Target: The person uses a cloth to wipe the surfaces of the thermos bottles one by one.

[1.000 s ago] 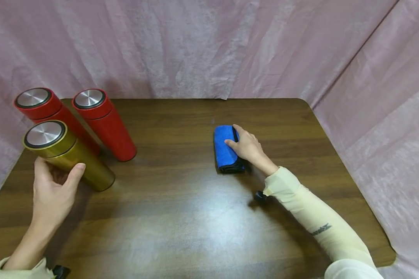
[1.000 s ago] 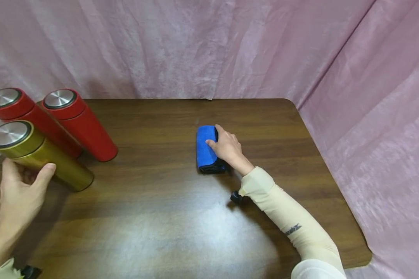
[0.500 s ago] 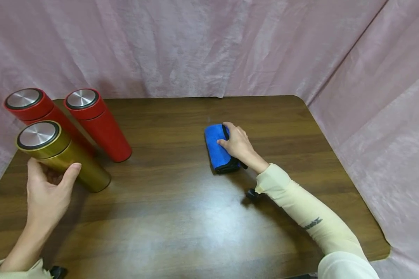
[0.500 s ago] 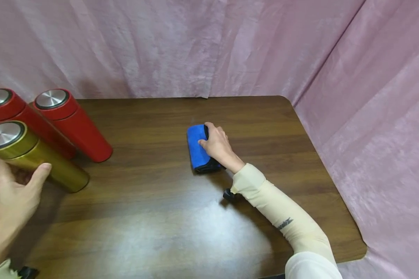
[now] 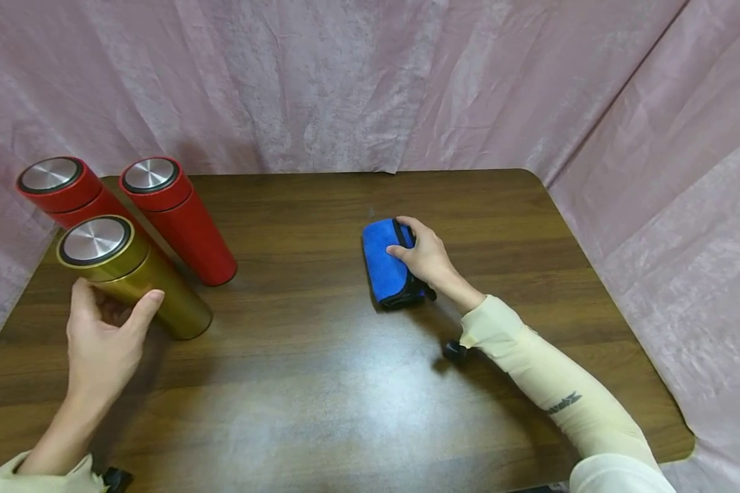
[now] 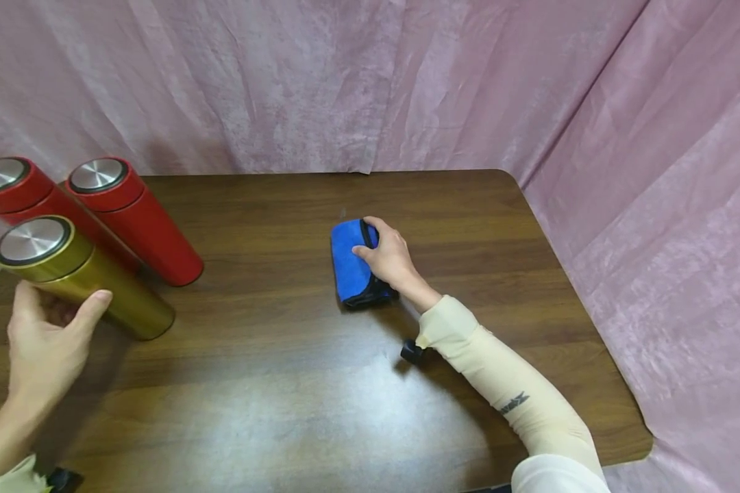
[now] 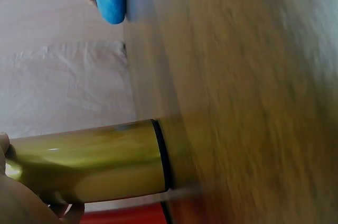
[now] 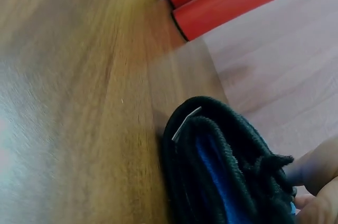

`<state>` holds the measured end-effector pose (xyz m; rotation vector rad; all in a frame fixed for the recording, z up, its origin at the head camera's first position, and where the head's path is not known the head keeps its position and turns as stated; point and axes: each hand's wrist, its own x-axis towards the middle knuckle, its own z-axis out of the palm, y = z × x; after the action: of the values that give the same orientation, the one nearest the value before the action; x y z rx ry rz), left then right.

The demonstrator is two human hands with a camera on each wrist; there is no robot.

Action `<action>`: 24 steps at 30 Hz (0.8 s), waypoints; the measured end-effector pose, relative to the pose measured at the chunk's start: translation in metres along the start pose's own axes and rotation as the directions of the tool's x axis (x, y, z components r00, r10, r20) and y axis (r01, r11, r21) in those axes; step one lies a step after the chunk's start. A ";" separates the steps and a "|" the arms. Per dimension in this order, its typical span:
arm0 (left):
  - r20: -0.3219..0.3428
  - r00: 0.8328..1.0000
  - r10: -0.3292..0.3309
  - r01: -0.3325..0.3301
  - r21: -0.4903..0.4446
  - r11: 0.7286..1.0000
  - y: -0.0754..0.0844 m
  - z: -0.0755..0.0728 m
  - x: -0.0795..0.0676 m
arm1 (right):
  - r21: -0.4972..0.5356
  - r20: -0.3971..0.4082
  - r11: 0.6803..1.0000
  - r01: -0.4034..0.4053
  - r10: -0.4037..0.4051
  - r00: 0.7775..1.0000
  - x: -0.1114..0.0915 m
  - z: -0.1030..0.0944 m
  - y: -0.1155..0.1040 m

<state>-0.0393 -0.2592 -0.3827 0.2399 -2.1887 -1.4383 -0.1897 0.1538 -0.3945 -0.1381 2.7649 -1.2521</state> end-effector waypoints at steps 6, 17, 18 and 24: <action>0.036 0.999 0.015 -0.014 -0.026 1.000 0.008 0.011 -0.006 | 0.252 0.042 0.962 -0.110 0.103 0.994 -0.009 -0.008 0.005; 0.142 0.983 0.114 -0.093 -0.144 0.985 0.025 0.052 -0.011 | 0.495 0.173 0.825 -0.272 0.213 0.962 -0.024 -0.034 0.010; 0.153 0.981 0.116 -0.092 -0.153 0.984 0.027 0.056 -0.011 | 0.502 0.175 0.819 -0.277 0.217 0.960 -0.025 -0.036 0.011; 0.229 0.964 0.136 -0.098 -0.173 0.980 0.036 0.086 -0.011 | 0.525 0.166 0.810 -0.263 0.206 0.964 -0.030 -0.047 0.017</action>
<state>-0.0687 -0.1695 -0.3805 -0.1257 -2.2142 -1.6374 -0.1667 0.2031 -0.3747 0.1803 2.1443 -1.8275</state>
